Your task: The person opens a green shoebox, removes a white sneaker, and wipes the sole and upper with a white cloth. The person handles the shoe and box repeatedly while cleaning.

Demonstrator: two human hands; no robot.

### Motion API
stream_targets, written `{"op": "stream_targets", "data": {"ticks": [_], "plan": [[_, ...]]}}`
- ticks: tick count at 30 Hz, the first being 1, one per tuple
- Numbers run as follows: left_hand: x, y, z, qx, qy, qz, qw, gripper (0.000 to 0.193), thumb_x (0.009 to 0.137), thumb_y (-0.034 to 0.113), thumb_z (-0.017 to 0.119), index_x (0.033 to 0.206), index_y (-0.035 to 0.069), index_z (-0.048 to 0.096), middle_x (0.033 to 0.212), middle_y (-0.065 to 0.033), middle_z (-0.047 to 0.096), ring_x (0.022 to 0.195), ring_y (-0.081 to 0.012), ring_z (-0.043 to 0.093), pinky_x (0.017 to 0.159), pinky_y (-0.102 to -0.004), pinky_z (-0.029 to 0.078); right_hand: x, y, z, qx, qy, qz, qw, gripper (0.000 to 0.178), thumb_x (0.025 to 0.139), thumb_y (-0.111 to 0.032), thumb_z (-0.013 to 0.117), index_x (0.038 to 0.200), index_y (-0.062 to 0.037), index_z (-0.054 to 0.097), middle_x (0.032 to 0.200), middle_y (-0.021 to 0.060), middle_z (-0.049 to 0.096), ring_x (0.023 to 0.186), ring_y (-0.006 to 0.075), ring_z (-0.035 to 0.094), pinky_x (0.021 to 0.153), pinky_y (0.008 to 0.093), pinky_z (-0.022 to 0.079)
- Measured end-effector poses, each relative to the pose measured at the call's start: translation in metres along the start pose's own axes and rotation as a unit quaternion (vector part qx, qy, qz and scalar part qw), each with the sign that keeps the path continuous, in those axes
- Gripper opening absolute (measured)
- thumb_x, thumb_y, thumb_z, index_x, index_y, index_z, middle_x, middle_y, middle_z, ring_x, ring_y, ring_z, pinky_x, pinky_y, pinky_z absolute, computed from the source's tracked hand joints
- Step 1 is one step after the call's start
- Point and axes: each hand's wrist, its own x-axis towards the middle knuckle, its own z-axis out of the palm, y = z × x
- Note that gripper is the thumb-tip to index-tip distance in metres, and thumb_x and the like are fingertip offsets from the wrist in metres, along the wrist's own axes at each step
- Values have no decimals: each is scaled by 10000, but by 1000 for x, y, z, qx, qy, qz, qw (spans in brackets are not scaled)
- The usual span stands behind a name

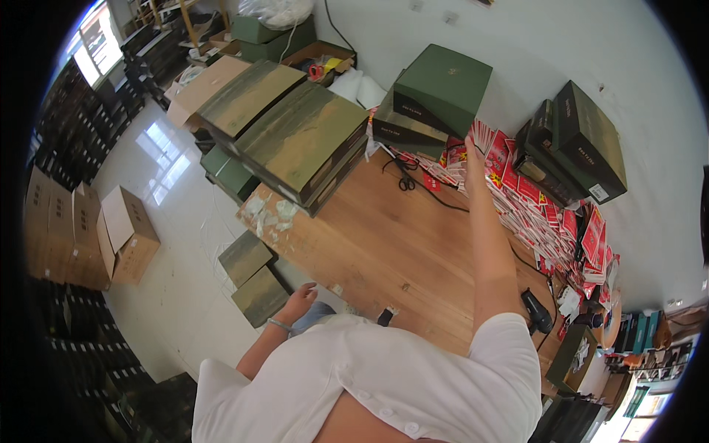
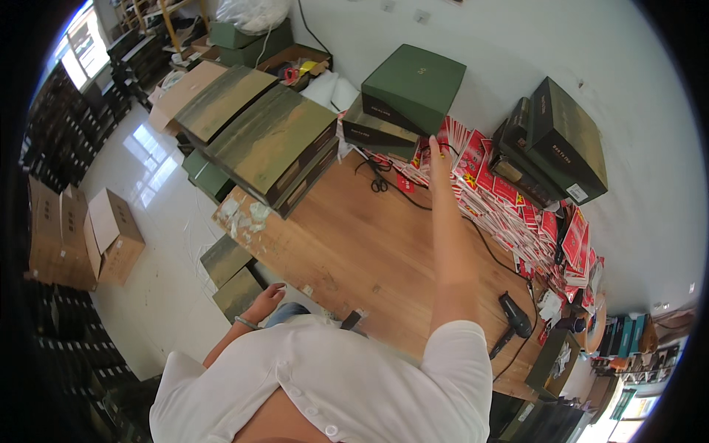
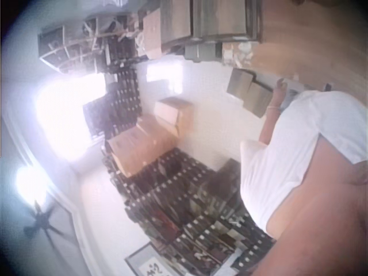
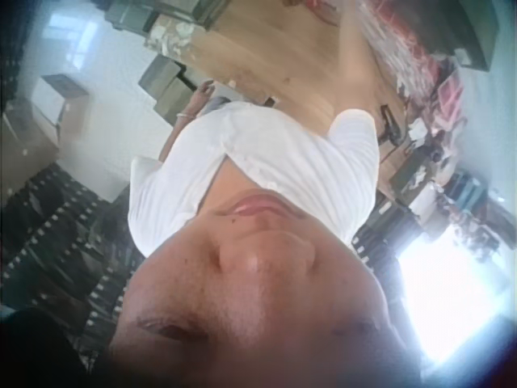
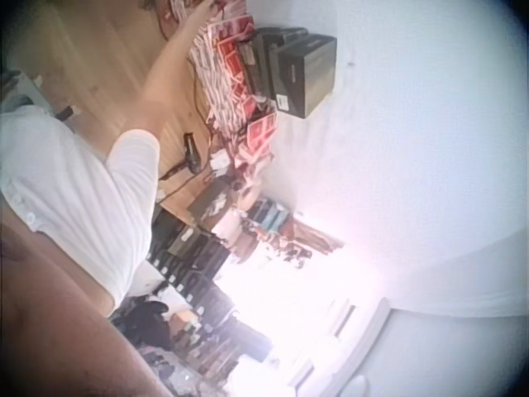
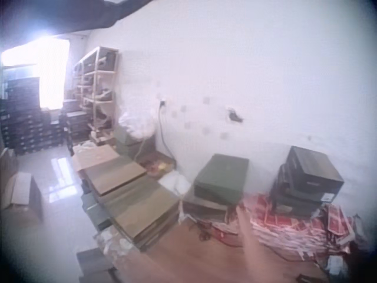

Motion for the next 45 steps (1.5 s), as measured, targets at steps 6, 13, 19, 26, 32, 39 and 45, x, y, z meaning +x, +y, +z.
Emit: {"op": "stream_targets", "data": {"ticks": [6, 13, 19, 26, 32, 39, 45], "plan": [[52, 36, -2, -54, -113, 26, 992, 476, 1000, 290, 533, 1360, -13, 467, 1194, -111, 621, 1071, -172, 593, 939, -300, 462, 94, -15, -21, 93, -82, 76, 989, 1298, 644, -788, 672, 1562, -166, -3, 1599, 233, 54, 1445, 475, 79, 1124, 635, 62], [110, 89, -49, 22, -191, 44, 980, 471, 1000, 304, 517, 1372, 19, 472, 1244, -138, 598, 1122, -214, 578, 983, -335, 444, 156, -5, -31, 105, -48, 128, 985, 1119, 651, -768, 682, 1510, -166, 291, 1563, 191, 261, 1419, 514, 125, 1114, 643, 55], [203, 88, -47, 57, -237, 214, 946, 473, 1010, 360, 514, 1350, 32, 496, 1158, -69, 625, 1045, -145, 588, 927, -297, 463, 104, -33, -4, 135, 38, 33, 990, 911, 694, -612, 736, 1396, -169, 362, 1454, 153, 388, 1348, 337, 321, 1082, 605, 228], [227, 223, -14, -251, -323, 6, 912, 683, 991, 536, 442, 1488, 101, 270, 1407, -114, 473, 1229, -205, 510, 1021, -348, 402, -96, 44, -85, 160, 38, -95, 982, 654, 901, -489, 566, 1405, -102, 411, 1426, 102, 458, 1257, 275, 467, 995, 498, 403], [173, 291, 34, -260, -466, 236, 812, 1043, 875, 655, 550, 1546, 233, -127, 1619, -128, -11, 1485, -305, 52, 1173, -494, 116, -303, 120, -88, 228, 44, -23, 972, 719, 841, -484, 638, 1412, -113, 403, 1409, 55, 468, 1277, 225, 442, 1024, 428, 373], [107, 284, 101, -131, -492, 183, 841, 1175, 810, 479, 718, 1541, 156, -142, 1615, -136, -27, 1487, -289, 6, 1184, -460, 94, -390, 220, -139, 346, 18, -14, 938, 783, 812, -405, 665, 1457, -83, 359, 1471, 79, 405, 1348, 236, 372, 1088, 451, 292], [21, 302, 141, 191, -314, 484, 794, 1251, 646, 348, 849, 1549, 140, 8, 1532, -243, 174, 1433, -417, 157, 1176, -454, 171, -423, 233, -169, 152, 103, 131, 974, 709, 875, -273, 608, 1496, -117, 302, 1467, 119, 389, 1299, 257, 428, 1065, 459, 323]]}}
